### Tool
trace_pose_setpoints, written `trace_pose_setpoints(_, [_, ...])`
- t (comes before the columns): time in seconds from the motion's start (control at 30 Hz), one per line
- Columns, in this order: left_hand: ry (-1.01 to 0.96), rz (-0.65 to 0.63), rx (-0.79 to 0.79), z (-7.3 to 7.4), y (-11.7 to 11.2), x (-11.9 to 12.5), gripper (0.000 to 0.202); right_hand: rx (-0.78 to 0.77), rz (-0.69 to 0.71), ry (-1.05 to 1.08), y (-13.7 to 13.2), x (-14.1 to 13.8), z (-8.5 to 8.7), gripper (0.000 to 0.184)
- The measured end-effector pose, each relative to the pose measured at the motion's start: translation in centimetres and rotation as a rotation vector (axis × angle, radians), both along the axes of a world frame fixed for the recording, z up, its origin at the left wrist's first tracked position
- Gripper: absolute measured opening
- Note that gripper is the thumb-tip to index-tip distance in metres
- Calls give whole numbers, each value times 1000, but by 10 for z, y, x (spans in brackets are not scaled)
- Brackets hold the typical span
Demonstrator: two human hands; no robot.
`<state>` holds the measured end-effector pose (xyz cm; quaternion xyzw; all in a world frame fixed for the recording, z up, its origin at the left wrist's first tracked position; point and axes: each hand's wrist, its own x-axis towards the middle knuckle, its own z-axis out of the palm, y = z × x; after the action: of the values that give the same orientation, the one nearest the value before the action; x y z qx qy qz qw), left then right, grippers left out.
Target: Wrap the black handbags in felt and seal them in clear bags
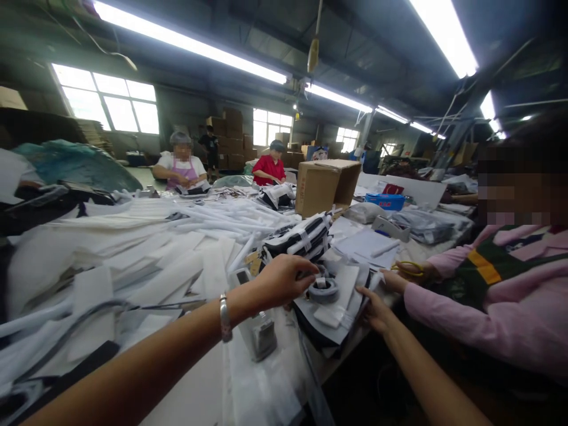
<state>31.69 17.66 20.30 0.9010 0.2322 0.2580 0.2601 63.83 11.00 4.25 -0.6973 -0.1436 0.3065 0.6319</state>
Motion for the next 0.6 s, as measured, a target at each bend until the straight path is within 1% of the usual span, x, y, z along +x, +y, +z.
trace_pose_setpoints(0.03, [-9,13,-17,-1,-1,-9,23,-35,13,57,-1,-2,2,28])
trace_pose_setpoints(0.1, [-18,31,-55,-7,-5,-21,23,-86,22,169,-3,-8,4,30])
trace_pose_setpoints(0.2, [-16,19,-102,-22,-9,-23,25,-81,2,269,-11,-16,6,31])
trace_pose_setpoints(0.27, [-16,-13,-117,-28,-12,-22,25,-57,-18,315,-20,-19,10,29])
trace_pose_setpoints(0.33, [-21,-45,-127,-30,-13,-22,25,-23,-46,346,-34,-19,16,27])
trace_pose_setpoints(0.43, [-40,-61,-145,-29,-12,-29,28,50,-102,356,-59,-16,31,21])
trace_pose_setpoints(0.53, [-66,-65,-145,-29,-12,-31,39,143,-158,339,-84,-17,48,10])
trace_pose_setpoints(0.6, [-85,-76,-125,-29,-16,-26,48,207,-182,320,-98,-22,60,8])
